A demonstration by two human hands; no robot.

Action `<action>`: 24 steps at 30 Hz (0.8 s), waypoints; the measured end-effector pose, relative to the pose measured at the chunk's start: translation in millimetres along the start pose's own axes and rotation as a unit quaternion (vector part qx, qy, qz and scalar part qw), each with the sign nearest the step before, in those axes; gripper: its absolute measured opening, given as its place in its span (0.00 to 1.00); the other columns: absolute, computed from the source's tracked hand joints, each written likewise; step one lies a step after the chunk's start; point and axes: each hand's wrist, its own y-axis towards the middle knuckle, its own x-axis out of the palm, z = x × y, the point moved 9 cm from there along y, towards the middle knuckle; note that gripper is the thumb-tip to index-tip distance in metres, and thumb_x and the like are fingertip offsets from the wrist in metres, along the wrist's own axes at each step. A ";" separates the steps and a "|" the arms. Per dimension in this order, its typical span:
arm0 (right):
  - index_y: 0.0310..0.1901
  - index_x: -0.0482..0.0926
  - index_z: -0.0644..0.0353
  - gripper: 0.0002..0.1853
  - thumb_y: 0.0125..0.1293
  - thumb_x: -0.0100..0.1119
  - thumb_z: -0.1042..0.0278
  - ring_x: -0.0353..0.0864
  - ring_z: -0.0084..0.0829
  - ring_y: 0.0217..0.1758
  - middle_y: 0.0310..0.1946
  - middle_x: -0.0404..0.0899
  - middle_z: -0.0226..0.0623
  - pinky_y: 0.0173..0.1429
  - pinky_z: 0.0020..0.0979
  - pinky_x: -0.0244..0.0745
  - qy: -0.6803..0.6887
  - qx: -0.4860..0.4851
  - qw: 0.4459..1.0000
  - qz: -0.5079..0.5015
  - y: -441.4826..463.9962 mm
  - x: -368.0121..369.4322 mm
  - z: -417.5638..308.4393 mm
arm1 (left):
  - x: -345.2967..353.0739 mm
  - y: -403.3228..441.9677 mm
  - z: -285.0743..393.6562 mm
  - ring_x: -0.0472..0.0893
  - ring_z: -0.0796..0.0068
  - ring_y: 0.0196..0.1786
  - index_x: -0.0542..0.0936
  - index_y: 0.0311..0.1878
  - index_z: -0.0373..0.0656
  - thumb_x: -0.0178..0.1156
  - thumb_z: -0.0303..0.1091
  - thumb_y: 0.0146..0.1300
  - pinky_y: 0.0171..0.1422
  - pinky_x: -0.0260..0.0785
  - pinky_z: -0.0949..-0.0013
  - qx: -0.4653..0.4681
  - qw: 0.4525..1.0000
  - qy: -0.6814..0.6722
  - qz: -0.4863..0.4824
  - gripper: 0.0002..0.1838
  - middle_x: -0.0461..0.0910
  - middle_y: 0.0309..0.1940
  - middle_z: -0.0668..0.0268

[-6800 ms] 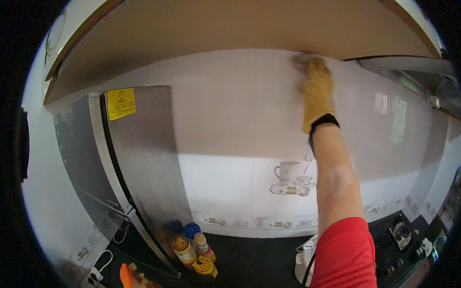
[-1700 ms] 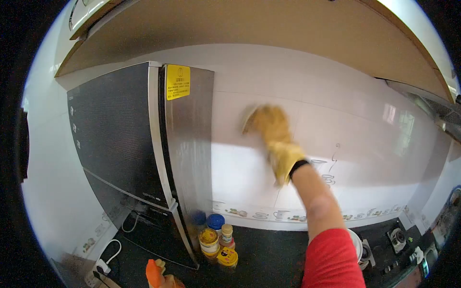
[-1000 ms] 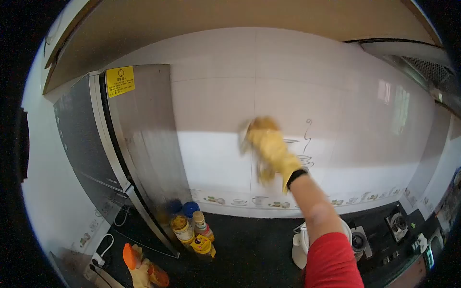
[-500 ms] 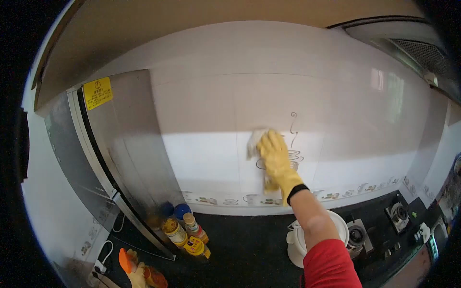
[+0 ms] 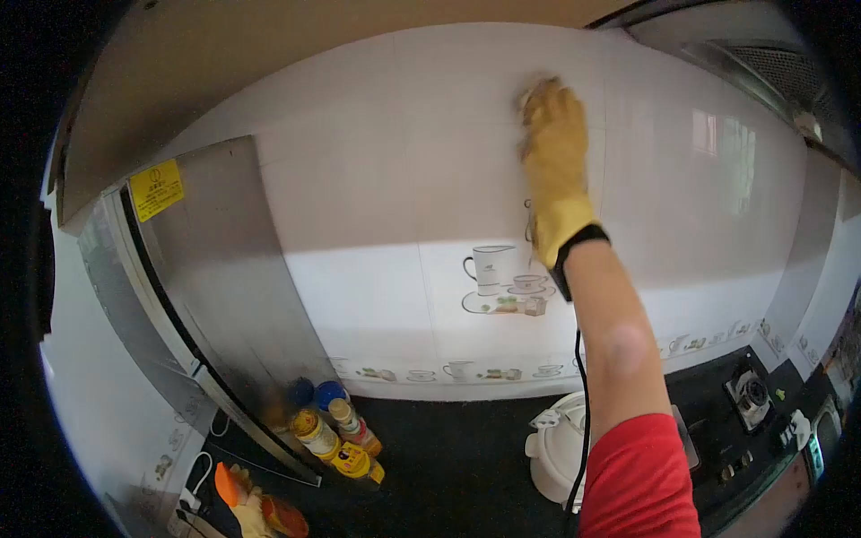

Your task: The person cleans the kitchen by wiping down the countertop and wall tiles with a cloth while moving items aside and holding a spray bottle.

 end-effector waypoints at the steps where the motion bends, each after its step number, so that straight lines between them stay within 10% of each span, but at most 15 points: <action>1: 0.47 0.77 0.58 0.27 0.39 0.68 0.75 0.69 0.49 0.60 0.55 0.75 0.43 0.65 0.43 0.65 0.080 -0.039 0.996 -0.017 -19.6 -2.3 -17.2 | 0.7 3.7 -2.3 0.74 0.71 0.55 0.63 0.69 0.44 0.61 0.25 0.48 0.54 0.67 0.66 -0.003 1.000 -0.006 0.004 0.40 0.72 0.56 0.65; 4: 0.50 0.77 0.58 0.17 0.57 0.54 0.70 0.70 0.44 0.61 0.52 0.76 0.39 0.65 0.41 0.66 0.061 -0.125 0.927 -0.347 -124.1 38.0 -71.2 | 3.0 11.5 -15.9 0.74 0.72 0.54 0.63 0.69 0.45 0.61 0.25 0.48 0.53 0.67 0.67 -0.029 0.998 -0.047 0.013 0.40 0.73 0.55 0.66; 6: 0.51 0.78 0.56 0.19 0.56 0.58 0.67 0.67 0.40 0.66 0.57 0.76 0.36 0.71 0.38 0.61 0.135 -0.285 0.913 -0.260 -185.2 -7.9 -97.4 | 6.9 5.3 5.0 0.72 0.69 0.60 0.56 0.74 0.47 0.58 0.29 0.48 0.55 0.69 0.67 0.037 0.996 0.078 -0.017 0.45 0.68 0.64 0.62; 10: 0.49 0.78 0.56 0.18 0.54 0.57 0.71 0.69 0.43 0.65 0.58 0.75 0.38 0.70 0.44 0.63 0.302 -0.280 0.874 -0.256 -196.7 0.7 -78.1 | 13.8 -7.2 26.8 0.74 0.71 0.54 0.61 0.70 0.48 0.59 0.21 0.49 0.58 0.65 0.65 0.033 0.999 0.018 -0.001 0.41 0.71 0.58 0.65; 12: 0.51 0.77 0.57 0.19 0.54 0.58 0.72 0.67 0.45 0.66 0.58 0.74 0.39 0.70 0.42 0.63 0.144 -0.097 0.862 -0.477 -139.6 24.5 -44.4 | 10.3 0.0 10.8 0.75 0.71 0.53 0.61 0.70 0.48 0.57 0.19 0.48 0.58 0.66 0.66 0.017 0.999 0.008 -0.026 0.41 0.71 0.57 0.65; 14: 0.56 0.75 0.55 0.21 0.58 0.54 0.70 0.65 0.43 0.67 0.63 0.70 0.40 0.72 0.39 0.58 0.078 -0.022 0.978 -0.192 -77.9 25.7 16.9 | 2.9 8.7 -7.1 0.75 0.71 0.52 0.61 0.70 0.48 0.55 0.18 0.48 0.57 0.66 0.68 0.004 0.999 0.002 -0.049 0.41 0.72 0.56 0.64; 19: 0.56 0.74 0.61 0.21 0.62 0.52 0.66 0.63 0.44 0.68 0.65 0.66 0.44 0.71 0.38 0.60 -0.126 0.048 0.989 -0.066 -14.5 16.3 -0.8 | -7.6 17.3 -16.2 0.76 0.74 0.49 0.60 0.71 0.47 0.58 0.26 0.50 0.51 0.69 0.71 0.028 0.999 -0.007 0.024 0.41 0.72 0.56 0.64; 22: 0.61 0.71 0.60 0.23 0.65 0.49 0.64 0.67 0.41 0.67 0.65 0.68 0.42 0.69 0.35 0.63 0.074 0.113 0.945 -0.297 -64.8 66.3 -73.2 | 5.0 10.6 1.2 0.77 0.74 0.48 0.59 0.72 0.47 0.60 0.32 0.52 0.50 0.70 0.71 0.010 0.999 -0.014 0.027 0.41 0.71 0.58 0.64; 24: 0.61 0.71 0.60 0.24 0.63 0.51 0.64 0.65 0.40 0.68 0.64 0.68 0.41 0.71 0.36 0.61 0.116 0.004 0.955 -0.272 -114.8 54.8 -127.5 | 11.2 4.2 0.9 0.77 0.73 0.49 0.59 0.72 0.48 0.60 0.32 0.52 0.50 0.70 0.71 -0.005 1.000 -0.019 0.006 0.41 0.70 0.59 0.63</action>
